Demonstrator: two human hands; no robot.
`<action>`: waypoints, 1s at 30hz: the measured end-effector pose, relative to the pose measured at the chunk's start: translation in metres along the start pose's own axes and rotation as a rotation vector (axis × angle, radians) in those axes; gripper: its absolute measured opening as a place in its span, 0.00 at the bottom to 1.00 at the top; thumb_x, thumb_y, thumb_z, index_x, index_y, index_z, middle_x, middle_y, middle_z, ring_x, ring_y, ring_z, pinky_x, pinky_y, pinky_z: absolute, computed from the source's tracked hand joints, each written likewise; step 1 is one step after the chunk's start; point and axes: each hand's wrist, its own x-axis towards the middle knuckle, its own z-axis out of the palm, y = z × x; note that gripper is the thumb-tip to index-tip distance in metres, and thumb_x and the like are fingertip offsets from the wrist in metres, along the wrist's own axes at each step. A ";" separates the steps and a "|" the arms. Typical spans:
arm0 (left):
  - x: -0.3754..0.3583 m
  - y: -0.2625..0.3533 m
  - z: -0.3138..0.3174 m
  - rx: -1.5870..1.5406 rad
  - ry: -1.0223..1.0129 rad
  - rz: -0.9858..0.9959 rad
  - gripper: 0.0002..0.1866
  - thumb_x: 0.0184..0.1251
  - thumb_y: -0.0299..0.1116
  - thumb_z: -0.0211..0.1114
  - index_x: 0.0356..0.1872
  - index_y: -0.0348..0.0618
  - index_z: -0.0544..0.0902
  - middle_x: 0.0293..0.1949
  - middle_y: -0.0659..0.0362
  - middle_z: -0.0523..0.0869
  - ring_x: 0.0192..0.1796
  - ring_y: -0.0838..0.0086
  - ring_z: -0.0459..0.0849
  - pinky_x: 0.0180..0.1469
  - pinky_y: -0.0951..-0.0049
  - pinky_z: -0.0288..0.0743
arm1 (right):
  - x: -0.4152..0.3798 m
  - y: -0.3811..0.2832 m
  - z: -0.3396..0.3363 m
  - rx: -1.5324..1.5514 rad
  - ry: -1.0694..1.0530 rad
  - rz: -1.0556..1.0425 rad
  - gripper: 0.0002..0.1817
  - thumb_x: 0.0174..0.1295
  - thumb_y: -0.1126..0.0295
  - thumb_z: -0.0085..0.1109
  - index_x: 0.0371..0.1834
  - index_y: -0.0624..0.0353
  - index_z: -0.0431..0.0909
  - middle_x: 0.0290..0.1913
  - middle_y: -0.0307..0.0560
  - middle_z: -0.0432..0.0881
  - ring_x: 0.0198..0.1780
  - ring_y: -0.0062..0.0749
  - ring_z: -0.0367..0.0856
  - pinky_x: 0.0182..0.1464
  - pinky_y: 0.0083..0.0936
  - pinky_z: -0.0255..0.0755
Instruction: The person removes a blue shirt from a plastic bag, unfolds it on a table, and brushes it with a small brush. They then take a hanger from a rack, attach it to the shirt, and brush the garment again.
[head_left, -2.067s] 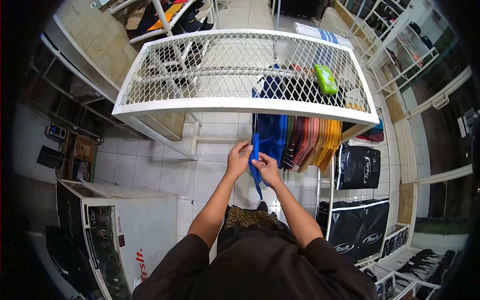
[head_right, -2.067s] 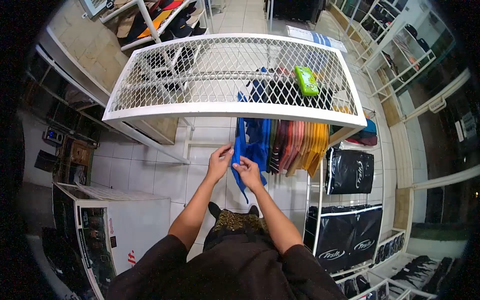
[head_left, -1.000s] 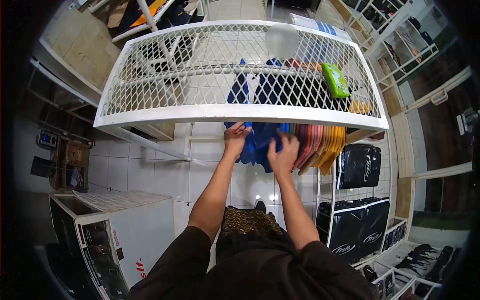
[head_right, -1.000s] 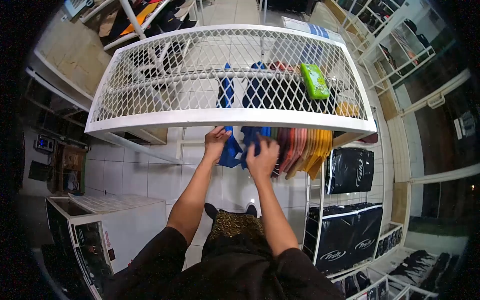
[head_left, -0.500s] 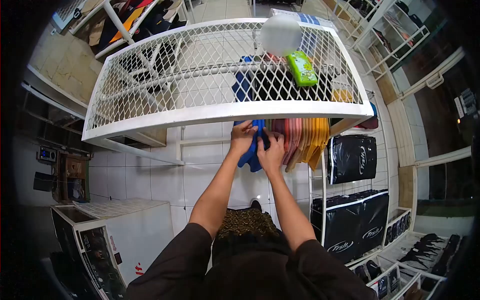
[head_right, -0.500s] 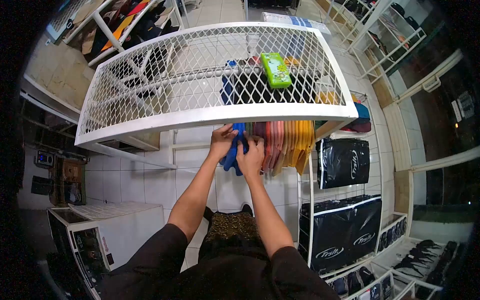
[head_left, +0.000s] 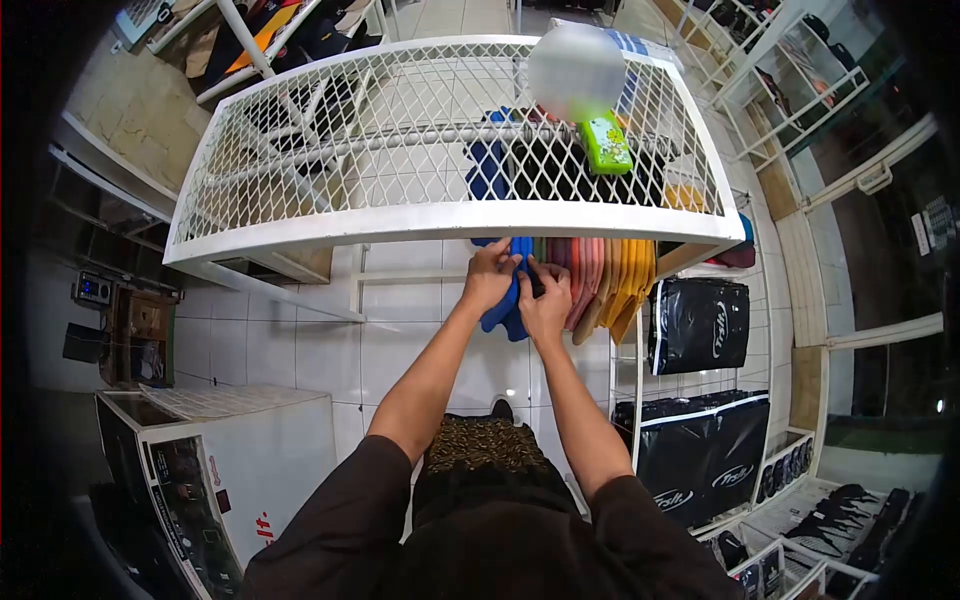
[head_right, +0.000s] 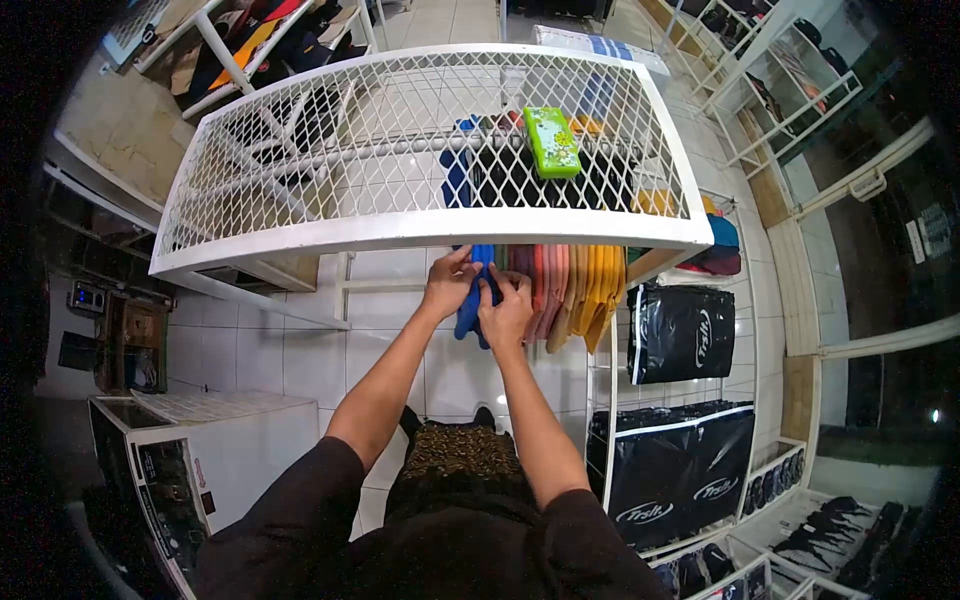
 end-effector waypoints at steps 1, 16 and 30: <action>-0.002 0.000 -0.002 0.061 0.025 0.019 0.23 0.70 0.27 0.69 0.65 0.39 0.81 0.42 0.55 0.89 0.41 0.76 0.86 0.45 0.76 0.80 | -0.002 0.000 0.003 -0.038 -0.010 0.005 0.17 0.62 0.64 0.71 0.54 0.53 0.90 0.50 0.53 0.81 0.51 0.45 0.83 0.55 0.36 0.78; -0.029 0.013 -0.007 0.137 0.076 -0.007 0.32 0.70 0.27 0.66 0.76 0.55 0.74 0.52 0.43 0.87 0.50 0.60 0.89 0.55 0.63 0.81 | -0.024 -0.005 0.009 0.109 -0.028 -0.006 0.17 0.64 0.73 0.67 0.56 0.57 0.88 0.39 0.52 0.84 0.41 0.43 0.85 0.48 0.33 0.79; -0.090 0.001 -0.024 0.358 0.161 0.152 0.20 0.70 0.26 0.64 0.63 0.46 0.85 0.47 0.46 0.87 0.47 0.57 0.87 0.51 0.62 0.82 | -0.058 -0.011 0.006 0.017 -0.035 -0.037 0.21 0.64 0.74 0.64 0.61 0.57 0.85 0.45 0.55 0.85 0.45 0.48 0.85 0.52 0.36 0.79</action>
